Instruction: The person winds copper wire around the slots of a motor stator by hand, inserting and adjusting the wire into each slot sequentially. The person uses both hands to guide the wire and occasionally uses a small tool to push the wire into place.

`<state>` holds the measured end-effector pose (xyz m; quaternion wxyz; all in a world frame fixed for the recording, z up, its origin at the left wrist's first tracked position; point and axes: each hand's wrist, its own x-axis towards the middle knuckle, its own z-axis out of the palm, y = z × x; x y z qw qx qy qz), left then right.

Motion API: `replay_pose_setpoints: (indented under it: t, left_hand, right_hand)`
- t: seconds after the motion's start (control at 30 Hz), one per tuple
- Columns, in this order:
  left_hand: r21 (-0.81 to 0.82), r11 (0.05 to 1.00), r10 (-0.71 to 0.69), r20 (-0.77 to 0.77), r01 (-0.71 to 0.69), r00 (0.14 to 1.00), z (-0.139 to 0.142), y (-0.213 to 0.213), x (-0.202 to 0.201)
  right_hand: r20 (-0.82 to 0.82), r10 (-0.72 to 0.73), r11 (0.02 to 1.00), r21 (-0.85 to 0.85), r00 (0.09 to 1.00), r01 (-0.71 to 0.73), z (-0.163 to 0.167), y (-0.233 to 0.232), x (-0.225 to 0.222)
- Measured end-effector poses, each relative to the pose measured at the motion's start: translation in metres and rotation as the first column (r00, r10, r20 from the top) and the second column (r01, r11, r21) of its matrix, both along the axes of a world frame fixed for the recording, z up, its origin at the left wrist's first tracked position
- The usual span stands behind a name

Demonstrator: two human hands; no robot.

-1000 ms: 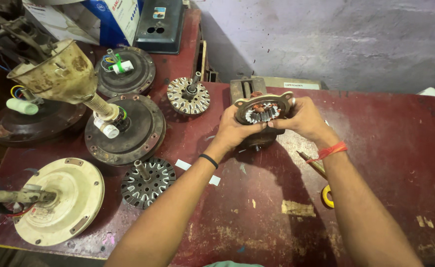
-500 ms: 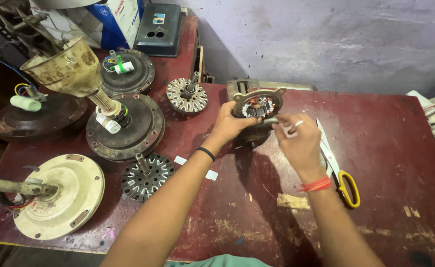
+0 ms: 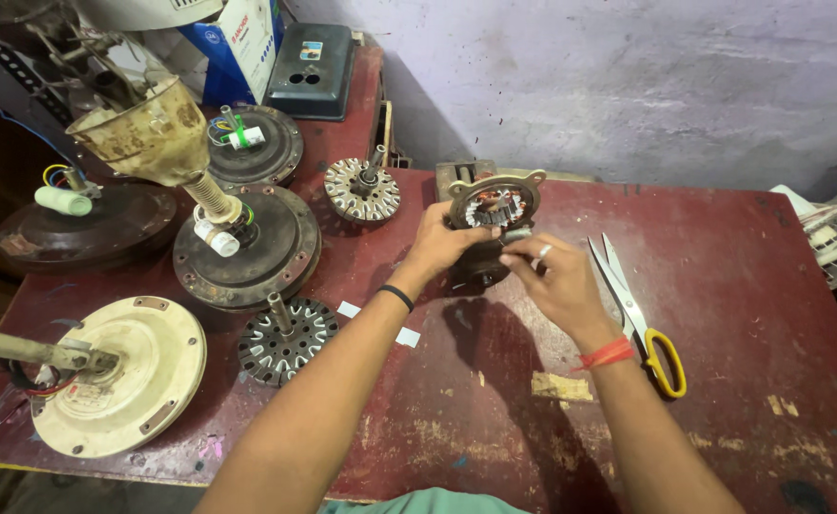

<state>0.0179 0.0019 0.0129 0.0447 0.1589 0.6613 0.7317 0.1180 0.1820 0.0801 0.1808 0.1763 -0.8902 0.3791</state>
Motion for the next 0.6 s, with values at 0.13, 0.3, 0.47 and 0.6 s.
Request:
replay_pose_setpoints:
  t: [0.13,0.3,0.47,0.6]
  left_hand:
    - [-0.048,0.999,-0.01,0.041,0.012,0.999,0.002,-0.002,-0.001]
    - [-0.058,0.998,-0.029,0.054,0.032,0.998,0.005,-0.005,-0.002]
    - [-0.097,0.995,-0.006,0.089,0.015,0.996,0.004,-0.003,-0.004]
    - [-0.01,1.0,-0.021,0.029,0.022,0.999,0.0,0.002,-0.003]
  right_hand:
    - [0.077,-0.074,0.995,-0.054,0.994,0.078,-0.003,0.011,0.007]
    - [0.151,-0.236,0.953,-0.156,0.96,0.259,0.003,0.019,0.016]
    - [-0.089,-0.336,0.939,-0.108,0.938,0.326,0.012,0.01,0.018]
    - [-0.207,-0.338,0.937,-0.166,0.918,0.308,0.012,-0.017,0.01]
